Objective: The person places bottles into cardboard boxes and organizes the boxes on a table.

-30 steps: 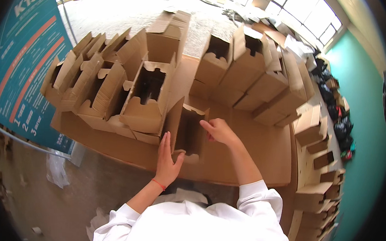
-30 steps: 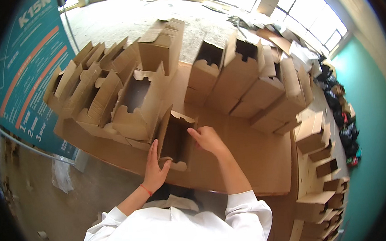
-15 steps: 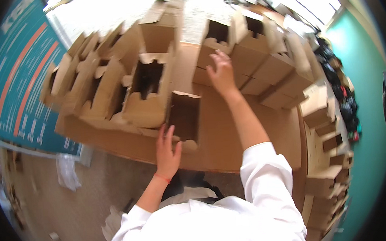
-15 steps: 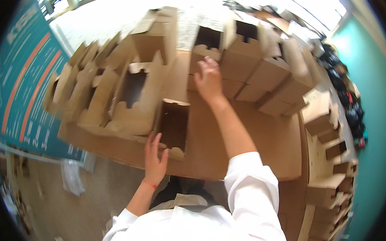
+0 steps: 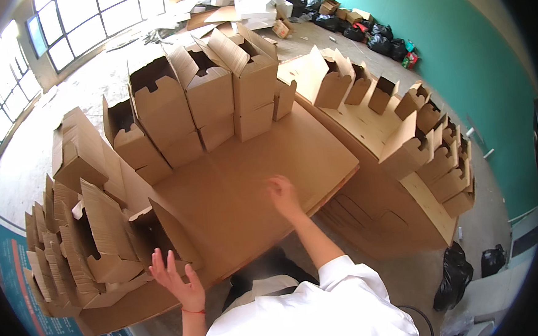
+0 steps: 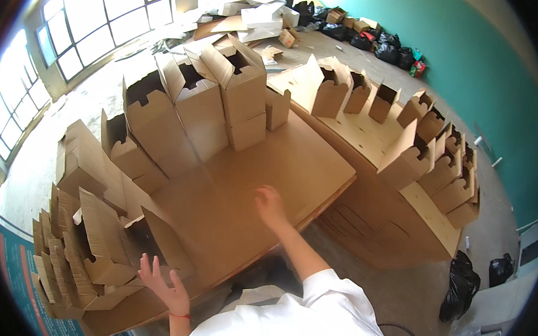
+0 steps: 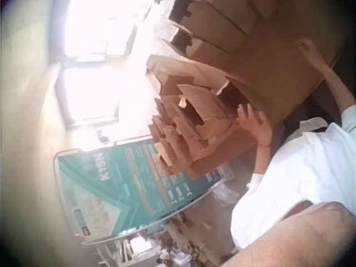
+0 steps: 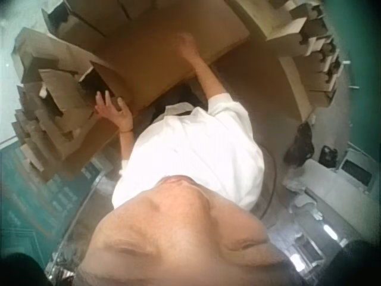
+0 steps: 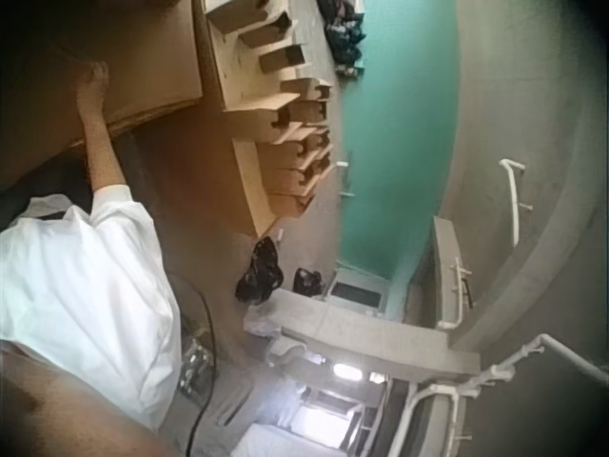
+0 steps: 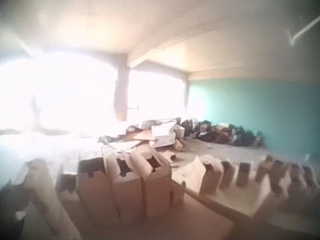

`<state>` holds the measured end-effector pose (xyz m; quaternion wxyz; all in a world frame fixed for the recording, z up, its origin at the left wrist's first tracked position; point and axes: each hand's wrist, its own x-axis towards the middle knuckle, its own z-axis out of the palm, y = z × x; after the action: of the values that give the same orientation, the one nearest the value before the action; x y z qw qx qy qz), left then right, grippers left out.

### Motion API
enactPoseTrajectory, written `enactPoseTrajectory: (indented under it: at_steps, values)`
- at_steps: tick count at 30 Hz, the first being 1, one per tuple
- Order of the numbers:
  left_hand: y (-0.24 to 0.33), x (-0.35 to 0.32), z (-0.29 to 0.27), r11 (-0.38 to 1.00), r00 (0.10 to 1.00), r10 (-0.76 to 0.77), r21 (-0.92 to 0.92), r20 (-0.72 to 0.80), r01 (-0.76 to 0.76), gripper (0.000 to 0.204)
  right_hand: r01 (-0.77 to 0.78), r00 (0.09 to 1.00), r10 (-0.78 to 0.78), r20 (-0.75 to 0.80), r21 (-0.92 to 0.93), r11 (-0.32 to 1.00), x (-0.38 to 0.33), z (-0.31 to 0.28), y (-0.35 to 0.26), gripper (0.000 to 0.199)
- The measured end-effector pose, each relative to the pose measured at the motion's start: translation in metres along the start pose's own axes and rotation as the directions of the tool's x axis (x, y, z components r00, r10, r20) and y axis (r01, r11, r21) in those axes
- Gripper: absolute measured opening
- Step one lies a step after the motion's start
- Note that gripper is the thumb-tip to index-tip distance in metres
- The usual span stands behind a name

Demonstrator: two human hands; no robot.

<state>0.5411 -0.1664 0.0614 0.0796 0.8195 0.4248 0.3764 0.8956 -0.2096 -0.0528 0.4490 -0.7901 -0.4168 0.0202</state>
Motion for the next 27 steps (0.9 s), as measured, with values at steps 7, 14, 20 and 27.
enactPoseTrajectory:
  at_steps: [7, 14, 20, 27]
  values:
    - [0.051, -0.001, 0.043, 0.994, 0.994, -0.107, -0.003, -0.006, 0.107, 0.043, 0.011, 0.999, -0.005, -0.047, 0.127, 0.992, 0.102, -0.054, 0.034, 0.034]
    - [0.112, -0.032, 0.088, 0.965, 0.966, -0.257, 0.046, -0.018, 0.257, 0.044, 0.136, 0.988, -0.150, -0.023, -0.302, 0.943, 0.258, -0.070, 0.071, 0.062]
    - [0.148, -0.069, 0.089, 0.894, 0.901, -0.431, 0.113, -0.045, 0.433, 0.045, 0.298, 0.952, -0.163, 0.260, -0.648, 0.701, 0.332, -0.042, 0.060, 0.062]
    - [0.153, -0.075, 0.094, 0.872, 0.877, -0.466, 0.103, -0.119, 0.478, 0.044, 0.517, 0.856, -0.300, 0.421, -0.691, 0.506, 0.386, -0.049, 0.122, 0.007]
